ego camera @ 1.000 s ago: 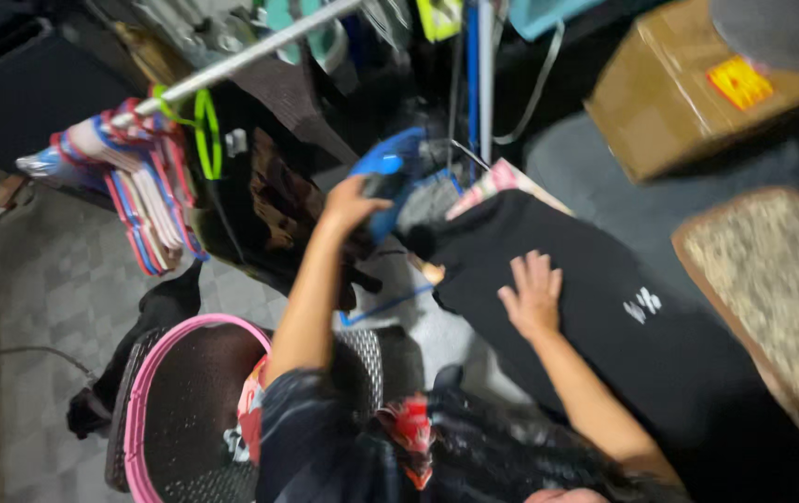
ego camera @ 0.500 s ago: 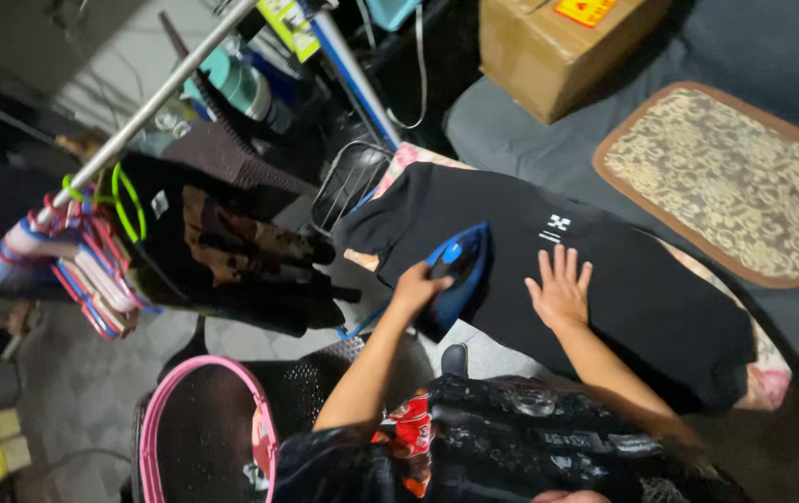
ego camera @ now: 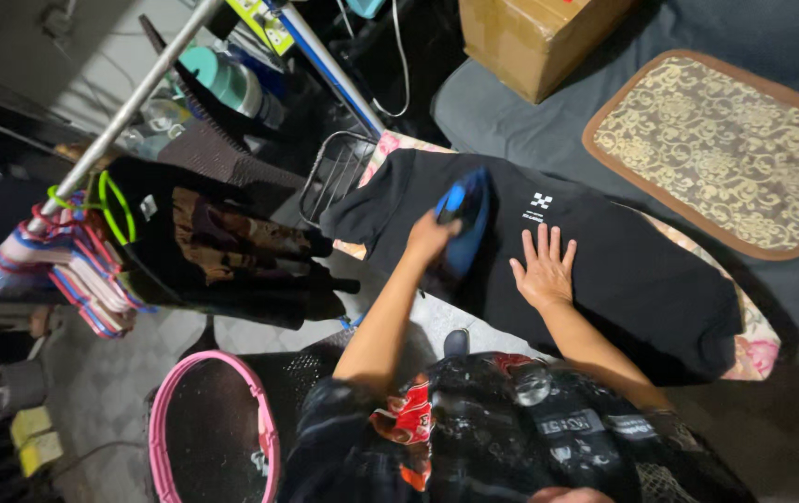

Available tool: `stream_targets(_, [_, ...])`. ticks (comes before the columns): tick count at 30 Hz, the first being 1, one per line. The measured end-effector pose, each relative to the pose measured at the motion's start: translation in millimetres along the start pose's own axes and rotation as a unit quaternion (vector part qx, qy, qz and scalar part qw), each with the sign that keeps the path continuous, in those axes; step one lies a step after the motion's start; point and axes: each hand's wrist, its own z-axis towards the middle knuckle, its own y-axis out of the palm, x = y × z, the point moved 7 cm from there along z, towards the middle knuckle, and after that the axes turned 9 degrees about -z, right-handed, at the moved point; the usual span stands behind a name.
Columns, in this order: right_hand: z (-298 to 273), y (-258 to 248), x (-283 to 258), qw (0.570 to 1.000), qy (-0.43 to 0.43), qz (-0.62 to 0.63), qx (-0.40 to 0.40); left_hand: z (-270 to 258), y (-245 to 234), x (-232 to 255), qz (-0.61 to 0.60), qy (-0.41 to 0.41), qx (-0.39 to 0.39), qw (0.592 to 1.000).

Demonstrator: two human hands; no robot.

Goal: The person irons a black t-shirt on a small ironing board using a blue electric iron. They repeatedly smooth the front, back, and sleeves, flip the shirt, and continue ironing until the garment is flat and wrinkle-free.

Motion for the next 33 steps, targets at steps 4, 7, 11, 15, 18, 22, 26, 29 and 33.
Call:
stream_targets(4, [5.3, -0.5, 0.7, 1.0, 0.004, 0.004, -0.005, -82.1, -39.7, -57.8, -0.019, -0.086, 0.046, 0.995])
stream_targets(7, [-0.8, 0.9, -1.5, 1.0, 0.009, -0.001, -0.005, -57.8, -47.6, -57.4, -0.03, -0.093, 0.059, 0.993])
stream_targets(11, [0.5, -2.5, 1.6, 1.0, 0.012, -0.015, -0.004, 59.2, -43.9, 6.6, 0.032, 0.015, 0.116, 0.993])
stream_targets(15, [3.9, -3.2, -3.0, 1.0, 0.015, -0.016, -0.014, 135.8, -24.1, 38.6, 0.027, -0.038, 0.075, 0.996])
stream_targets(18, [3.0, -2.3, -3.9, 1.0, 0.016, -0.018, -0.016, 129.6, -22.9, 34.4, 0.02, -0.001, 0.093, 0.995])
stream_targets(22, [2.4, -2.2, -0.8, 1.0, 0.005, -0.021, -0.006, 41.6, -47.3, -29.6, 0.021, -0.002, 0.071, 0.997])
stream_targets(26, [3.4, 2.9, -1.2, 1.0, 0.003, -0.021, -0.005, -43.7, -71.4, -77.3, 0.011, -0.066, 0.087, 0.994])
stream_targets(29, [-1.6, 6.2, 0.0, 1.0, 0.003, -0.016, 0.001, -41.7, -74.5, -72.1, -0.039, -0.091, 0.092, 0.991])
stream_targets(33, [1.4, 4.7, -0.8, 1.0, 0.001, -0.024, 0.009, 35.0, -78.6, -25.8, -0.027, -0.052, 0.117, 0.991])
